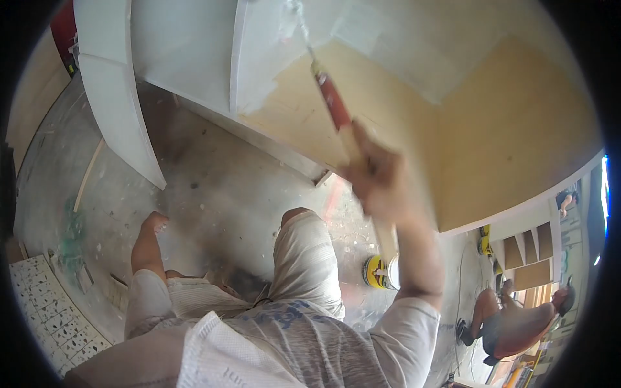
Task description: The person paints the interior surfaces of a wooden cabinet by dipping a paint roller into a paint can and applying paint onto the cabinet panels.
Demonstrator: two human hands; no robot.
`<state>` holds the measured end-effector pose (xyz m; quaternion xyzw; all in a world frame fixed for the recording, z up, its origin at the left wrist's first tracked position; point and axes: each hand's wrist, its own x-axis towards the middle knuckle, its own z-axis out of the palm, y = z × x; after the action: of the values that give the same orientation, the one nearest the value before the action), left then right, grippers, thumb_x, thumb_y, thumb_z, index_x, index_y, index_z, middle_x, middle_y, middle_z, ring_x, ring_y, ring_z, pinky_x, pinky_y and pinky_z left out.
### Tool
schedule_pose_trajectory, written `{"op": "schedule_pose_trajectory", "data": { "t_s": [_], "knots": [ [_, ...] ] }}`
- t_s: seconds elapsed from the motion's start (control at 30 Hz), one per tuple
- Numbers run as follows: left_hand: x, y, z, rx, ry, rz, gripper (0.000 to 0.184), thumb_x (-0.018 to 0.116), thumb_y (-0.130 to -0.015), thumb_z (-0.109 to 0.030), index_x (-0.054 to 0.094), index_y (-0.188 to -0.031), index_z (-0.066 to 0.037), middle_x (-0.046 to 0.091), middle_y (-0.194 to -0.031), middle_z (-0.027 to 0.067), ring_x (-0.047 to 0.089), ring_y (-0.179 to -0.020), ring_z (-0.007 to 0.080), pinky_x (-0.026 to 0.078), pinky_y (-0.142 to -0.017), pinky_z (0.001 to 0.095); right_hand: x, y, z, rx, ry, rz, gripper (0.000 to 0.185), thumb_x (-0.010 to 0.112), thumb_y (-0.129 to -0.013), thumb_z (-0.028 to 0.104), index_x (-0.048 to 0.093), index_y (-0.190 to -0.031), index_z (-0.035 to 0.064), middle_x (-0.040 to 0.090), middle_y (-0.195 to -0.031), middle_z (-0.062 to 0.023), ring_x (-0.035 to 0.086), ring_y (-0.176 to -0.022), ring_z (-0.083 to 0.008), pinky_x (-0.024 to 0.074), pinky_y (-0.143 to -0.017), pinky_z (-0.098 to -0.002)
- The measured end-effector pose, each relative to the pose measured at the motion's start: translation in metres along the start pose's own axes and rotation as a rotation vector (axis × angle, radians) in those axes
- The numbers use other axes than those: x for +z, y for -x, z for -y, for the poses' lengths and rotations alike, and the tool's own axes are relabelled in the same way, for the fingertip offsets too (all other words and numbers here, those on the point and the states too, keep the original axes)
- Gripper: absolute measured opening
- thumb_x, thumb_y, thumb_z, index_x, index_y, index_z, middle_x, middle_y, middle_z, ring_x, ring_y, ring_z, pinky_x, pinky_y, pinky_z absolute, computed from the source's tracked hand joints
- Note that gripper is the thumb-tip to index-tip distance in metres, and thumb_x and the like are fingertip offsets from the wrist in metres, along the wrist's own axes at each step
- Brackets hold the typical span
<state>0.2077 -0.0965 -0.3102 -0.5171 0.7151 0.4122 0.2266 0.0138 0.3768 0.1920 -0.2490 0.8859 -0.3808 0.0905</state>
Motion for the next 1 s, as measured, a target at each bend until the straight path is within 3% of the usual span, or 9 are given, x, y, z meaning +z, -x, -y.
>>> {"op": "schedule_pose_trajectory", "data": {
  "t_s": [0.07, 0.17, 0.27, 0.4, 0.43, 0.5, 0.67, 0.8, 1.0],
  "knots": [
    [0.003, -0.022, -0.001, 0.076, -0.206, 0.029, 0.046, 0.062, -0.077, -0.031, 0.056, -0.107, 0.003, 0.062, -0.095, 0.0127, 0.060, -0.081, 0.0263, 0.049, -0.067, 0.0402, -0.013, -0.054, 0.001, -0.048, 0.038, -0.054, 0.049, 0.057, -0.078, 0.008, 0.048, -0.126, 0.0056, 0.046, -0.054, 0.0010, 0.041, -0.040, -0.0059, 0.0342, -0.037, -0.0225],
    [0.000, -0.015, -0.013, 0.090, -0.021, -0.007, 0.039, 0.068, -0.070, -0.026, 0.060, -0.090, 0.005, 0.063, -0.078, 0.0153, 0.057, -0.061, 0.0224, 0.046, -0.052, 0.0379, -0.028, -0.150, -0.009, -0.092, -0.036, -0.069, 0.038, 0.057, -0.077, 0.009, 0.056, -0.115, 0.0029, 0.046, -0.054, 0.0004, 0.041, -0.040, -0.0073, 0.0357, -0.037, -0.0238],
    [-0.006, -0.034, -0.011, 0.149, -0.011, -0.108, 0.040, 0.069, -0.069, -0.028, 0.060, -0.090, 0.005, 0.063, -0.078, 0.0158, 0.058, -0.061, 0.0229, 0.046, -0.050, 0.0383, -0.006, -0.153, -0.003, -0.130, -0.045, -0.126, 0.037, 0.057, -0.076, 0.009, 0.057, -0.112, 0.0023, 0.046, -0.054, 0.0002, 0.041, -0.040, -0.0080, 0.0364, -0.037, -0.0248],
    [-0.005, -0.034, -0.011, 0.135, 0.041, -0.035, 0.037, 0.064, -0.075, -0.030, 0.060, -0.096, -0.001, 0.063, -0.086, 0.0115, 0.060, -0.071, 0.0236, 0.049, -0.057, 0.0381, 0.038, -0.051, -0.064, -0.247, 0.180, -0.115, 0.059, 0.056, -0.080, 0.007, 0.035, -0.134, 0.0047, 0.050, -0.057, -0.0017, 0.045, -0.044, -0.0071, 0.0378, -0.042, -0.0237],
    [0.003, -0.049, -0.004, 0.103, -0.001, -0.024, 0.036, 0.065, -0.074, -0.030, 0.061, -0.095, -0.001, 0.063, -0.083, 0.0113, 0.060, -0.069, 0.0233, 0.048, -0.056, 0.0375, 0.058, -0.020, -0.088, -0.462, 0.179, -0.138, 0.063, 0.059, -0.079, 0.006, 0.032, -0.136, 0.0043, 0.050, -0.057, -0.0055, 0.047, -0.048, -0.0076, 0.0378, -0.044, -0.0225],
    [0.009, -0.050, -0.005, 0.078, -0.033, -0.021, 0.036, 0.066, -0.073, -0.030, 0.061, -0.094, -0.001, 0.063, -0.079, 0.0111, 0.059, -0.068, 0.0231, 0.048, -0.055, 0.0369, 0.096, 0.028, -0.113, -0.444, 0.092, -0.162, 0.065, 0.064, -0.075, 0.005, 0.036, -0.133, 0.0034, 0.050, -0.058, -0.0103, 0.049, -0.051, -0.0104, 0.0402, -0.048, -0.0239],
    [0.010, -0.019, -0.025, 0.212, -0.219, -0.061, 0.048, 0.067, -0.068, -0.035, 0.060, -0.098, 0.002, 0.064, -0.080, 0.0153, 0.060, -0.065, 0.0255, 0.048, -0.055, 0.0364, 0.131, 0.005, -0.151, -0.606, 0.232, -0.347, 0.058, 0.067, -0.072, 0.005, 0.045, -0.126, 0.0039, 0.051, -0.058, -0.0096, 0.052, -0.048, -0.0192, 0.0426, -0.048, -0.0272],
    [0.002, -0.023, -0.018, 0.207, -0.068, -0.051, 0.047, 0.065, -0.069, -0.036, 0.060, -0.099, -0.001, 0.064, -0.082, 0.0121, 0.060, -0.069, 0.0260, 0.048, -0.057, 0.0372, 0.094, -0.074, -0.101, -0.632, 0.186, -0.479, 0.056, 0.060, -0.078, 0.003, 0.040, -0.130, 0.0021, 0.044, -0.055, -0.0076, 0.041, -0.046, -0.0126, 0.0384, -0.045, -0.0261],
    [-0.008, -0.007, 0.035, 0.076, 0.058, -0.049, 0.049, 0.067, -0.070, -0.036, 0.057, -0.104, -0.002, 0.063, -0.088, 0.0117, 0.060, -0.071, 0.0272, 0.048, -0.056, 0.0387, 0.154, -0.020, -0.130, -0.547, 0.273, -0.303, 0.066, 0.060, -0.074, 0.001, 0.030, -0.132, -0.0056, 0.057, -0.070, -0.0142, 0.059, -0.057, -0.0240, 0.0471, -0.052, -0.0311]
  ]
}}
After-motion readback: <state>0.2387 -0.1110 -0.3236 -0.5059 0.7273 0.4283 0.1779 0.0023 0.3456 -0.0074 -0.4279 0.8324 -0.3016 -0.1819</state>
